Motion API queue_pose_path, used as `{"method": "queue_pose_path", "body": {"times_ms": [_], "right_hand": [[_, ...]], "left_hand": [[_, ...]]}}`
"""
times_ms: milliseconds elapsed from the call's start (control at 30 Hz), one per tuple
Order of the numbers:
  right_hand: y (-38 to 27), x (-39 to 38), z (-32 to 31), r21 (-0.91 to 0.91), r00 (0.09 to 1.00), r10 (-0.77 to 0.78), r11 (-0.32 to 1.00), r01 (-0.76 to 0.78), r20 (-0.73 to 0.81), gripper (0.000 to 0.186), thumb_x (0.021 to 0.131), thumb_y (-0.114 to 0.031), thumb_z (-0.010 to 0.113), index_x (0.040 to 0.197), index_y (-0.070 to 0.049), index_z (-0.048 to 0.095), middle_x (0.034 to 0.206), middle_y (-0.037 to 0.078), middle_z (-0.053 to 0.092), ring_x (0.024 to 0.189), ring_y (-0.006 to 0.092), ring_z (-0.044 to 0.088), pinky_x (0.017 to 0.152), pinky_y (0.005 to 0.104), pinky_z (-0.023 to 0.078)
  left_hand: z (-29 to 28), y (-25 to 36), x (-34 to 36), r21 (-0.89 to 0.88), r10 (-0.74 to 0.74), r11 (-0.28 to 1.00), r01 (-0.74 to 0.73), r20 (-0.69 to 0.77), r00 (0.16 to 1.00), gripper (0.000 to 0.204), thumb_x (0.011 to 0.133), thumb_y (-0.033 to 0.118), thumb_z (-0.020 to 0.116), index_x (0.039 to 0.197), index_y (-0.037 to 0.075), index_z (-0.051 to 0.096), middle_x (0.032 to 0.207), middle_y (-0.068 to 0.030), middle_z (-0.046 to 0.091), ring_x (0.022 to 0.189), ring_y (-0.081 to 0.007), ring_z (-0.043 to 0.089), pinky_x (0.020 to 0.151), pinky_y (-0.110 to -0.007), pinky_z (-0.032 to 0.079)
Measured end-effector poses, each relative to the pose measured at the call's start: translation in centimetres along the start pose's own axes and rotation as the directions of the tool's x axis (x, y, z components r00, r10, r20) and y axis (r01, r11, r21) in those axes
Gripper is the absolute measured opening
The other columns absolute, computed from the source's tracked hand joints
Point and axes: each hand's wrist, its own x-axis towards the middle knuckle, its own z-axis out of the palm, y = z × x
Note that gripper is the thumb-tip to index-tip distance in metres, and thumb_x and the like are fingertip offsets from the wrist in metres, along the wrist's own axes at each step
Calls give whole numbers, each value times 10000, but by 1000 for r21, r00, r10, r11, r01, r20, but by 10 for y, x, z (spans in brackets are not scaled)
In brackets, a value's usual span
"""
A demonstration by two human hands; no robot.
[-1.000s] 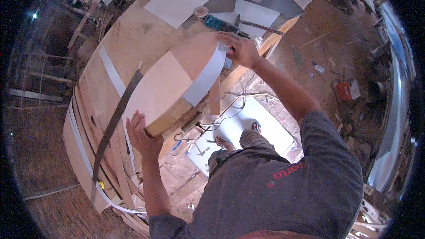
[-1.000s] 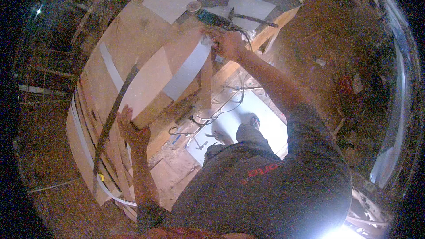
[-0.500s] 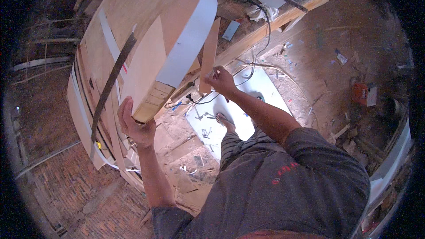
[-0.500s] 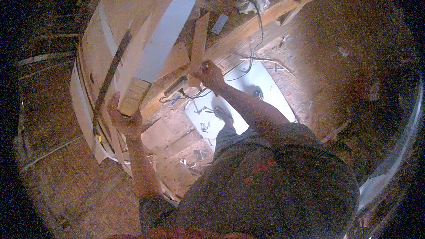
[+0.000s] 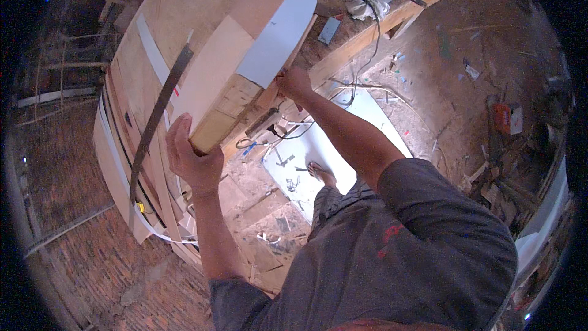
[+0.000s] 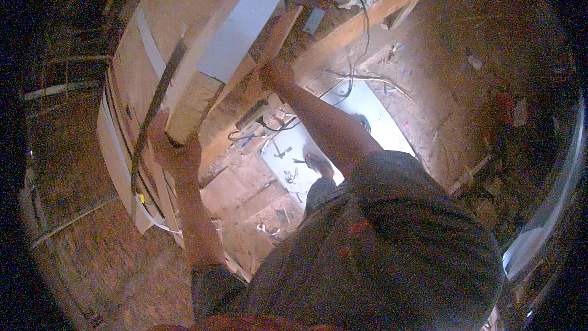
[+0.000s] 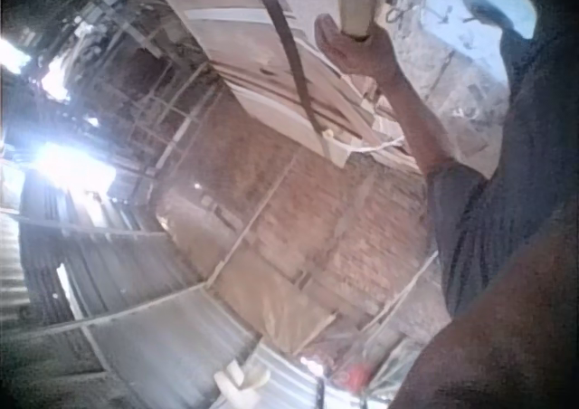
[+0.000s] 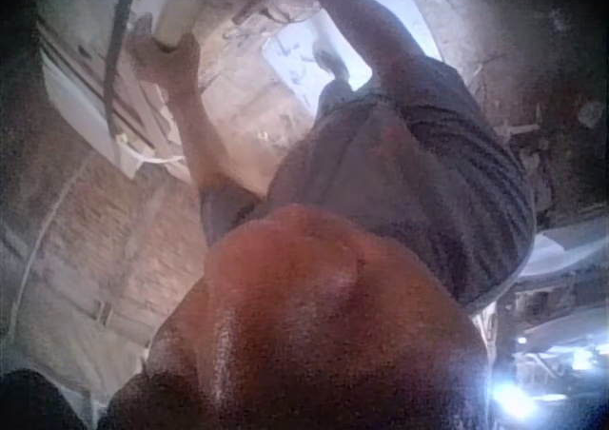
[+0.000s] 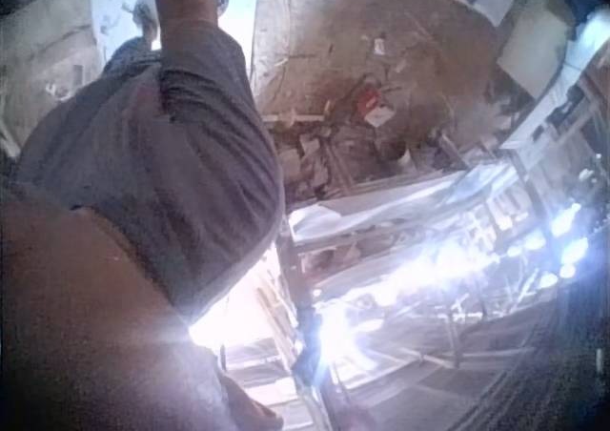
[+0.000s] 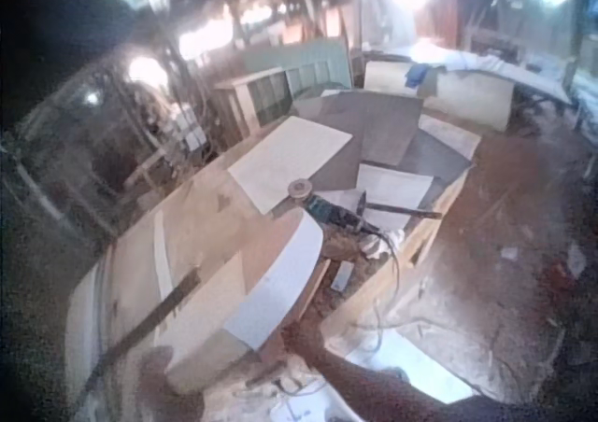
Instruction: The person measures and marks a circular wooden piece using a square and pencil, then cuts a strip of white material with a utility knife and applies it to the edge of the wood. The person also handles a rectangular wooden frame and a long curved wooden piece.
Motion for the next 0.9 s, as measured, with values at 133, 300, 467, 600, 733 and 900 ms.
{"method": "queue_pose_path", "body": {"times_ms": [133,300,467,600,733,900], "right_hand": [[2,41,32,251,992,67,964,-92,109,471,954,-414,666,1253,-51,704,1000,215,768,813,375,773,766,482,621],[45,57,33,185,922,-274,926,330,-274,530,962,-422,670,1349,-62,644,1226,217,724,898,389,765,811,478,614],[69,33,-63,-143,921,9,987,-70,-390,435,925,-435,714,1134,-54,738,1057,225,764,943,425,753,826,513,594],[19,18,-168,-148,795,-2,983,-110,-606,413,959,-452,674,1061,-53,695,1055,219,761,1023,418,731,890,540,562],[21,62,-194,-317,851,2,927,-198,-525,496,936,-520,678,1104,-54,698,1176,254,731,1112,439,708,988,560,541],[39,90,-196,-459,916,-109,884,-87,-385,626,872,-609,714,1160,-54,708,1197,260,729,1136,432,707,1014,551,537]], "left_hand": [[2,-3,4,-23,25,999,-26,-53,998,652,691,2,821,1303,93,616,1225,-156,694,1131,-364,690,982,-454,565],[9,-2,-1,-6,18,1000,-19,-41,999,621,705,23,826,1288,99,629,1222,-143,697,1139,-345,692,984,-449,561],[18,2,-37,43,36,998,-34,-44,998,578,751,32,812,1292,111,626,1263,-130,679,1166,-340,680,989,-484,549],[30,8,-68,73,81,994,-81,-1,997,527,865,173,816,1332,130,576,1312,-152,643,1222,-363,644,1010,-541,518],[41,16,-98,116,77,990,-81,42,996,547,939,330,795,1373,146,517,1376,-165,594,1280,-372,603,1084,-586,442],[50,22,-125,106,28,994,-36,82,996,535,980,400,740,1398,171,496,1420,-180,560,1338,-392,566,1157,-619,361]]}}
